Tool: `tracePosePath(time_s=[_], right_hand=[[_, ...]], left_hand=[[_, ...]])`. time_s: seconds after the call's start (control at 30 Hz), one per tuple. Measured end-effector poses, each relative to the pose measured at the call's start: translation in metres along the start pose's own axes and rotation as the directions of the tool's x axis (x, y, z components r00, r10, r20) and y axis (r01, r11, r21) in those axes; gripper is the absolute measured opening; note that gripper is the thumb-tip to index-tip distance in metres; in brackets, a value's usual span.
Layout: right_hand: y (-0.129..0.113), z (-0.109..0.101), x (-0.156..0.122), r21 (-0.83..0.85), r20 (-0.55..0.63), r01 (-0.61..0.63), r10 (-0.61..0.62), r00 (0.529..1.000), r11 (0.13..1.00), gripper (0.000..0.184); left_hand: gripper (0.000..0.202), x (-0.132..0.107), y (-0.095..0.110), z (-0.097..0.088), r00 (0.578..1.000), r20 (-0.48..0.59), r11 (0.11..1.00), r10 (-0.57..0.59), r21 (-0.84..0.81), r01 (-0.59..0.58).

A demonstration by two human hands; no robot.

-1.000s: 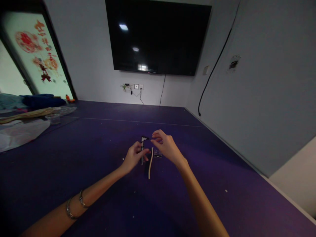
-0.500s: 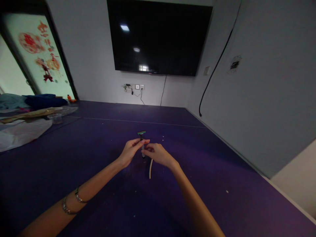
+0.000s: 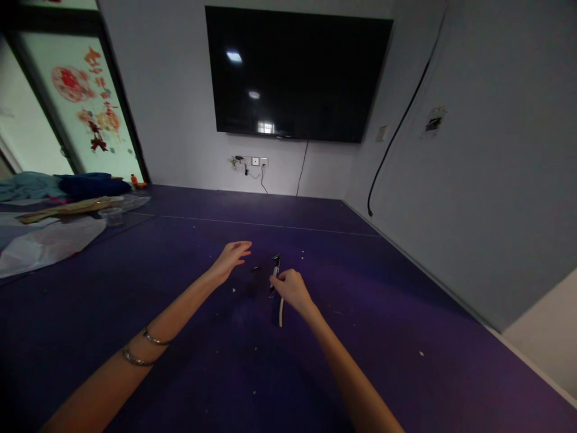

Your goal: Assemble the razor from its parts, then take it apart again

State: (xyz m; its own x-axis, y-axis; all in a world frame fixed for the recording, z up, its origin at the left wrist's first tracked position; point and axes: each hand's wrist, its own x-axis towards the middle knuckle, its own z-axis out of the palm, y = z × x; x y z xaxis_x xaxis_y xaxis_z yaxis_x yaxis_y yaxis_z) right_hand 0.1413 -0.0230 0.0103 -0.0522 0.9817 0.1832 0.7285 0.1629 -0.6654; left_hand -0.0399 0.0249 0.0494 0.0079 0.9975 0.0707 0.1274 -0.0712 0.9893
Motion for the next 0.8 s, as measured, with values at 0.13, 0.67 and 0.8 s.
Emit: tracePosePath(time_s=[0.13, 0.67, 0.8], right_hand=[[0.008, 0.019, -0.001, -0.196, 0.001, -0.053, 0.054, 0.999, 0.979, 0.034], [-0.007, 0.026, 0.007, -0.506, 0.097, -0.120, 0.195, 0.976, 0.854, 0.039], [-0.008, 0.027, 0.010, -0.543, 0.114, -0.098, 0.189, 0.975, 0.834, 0.037]], left_hand=[[0.028, 0.016, 0.000, -0.023, 0.989, -0.149, 1.000, 0.000, -0.022, -0.003], [0.026, 0.016, 0.005, -0.025, 0.989, -0.145, 0.999, 0.006, -0.052, -0.014], [0.027, 0.015, 0.005, -0.025, 0.992, -0.127, 0.999, 0.000, -0.036, -0.004]])
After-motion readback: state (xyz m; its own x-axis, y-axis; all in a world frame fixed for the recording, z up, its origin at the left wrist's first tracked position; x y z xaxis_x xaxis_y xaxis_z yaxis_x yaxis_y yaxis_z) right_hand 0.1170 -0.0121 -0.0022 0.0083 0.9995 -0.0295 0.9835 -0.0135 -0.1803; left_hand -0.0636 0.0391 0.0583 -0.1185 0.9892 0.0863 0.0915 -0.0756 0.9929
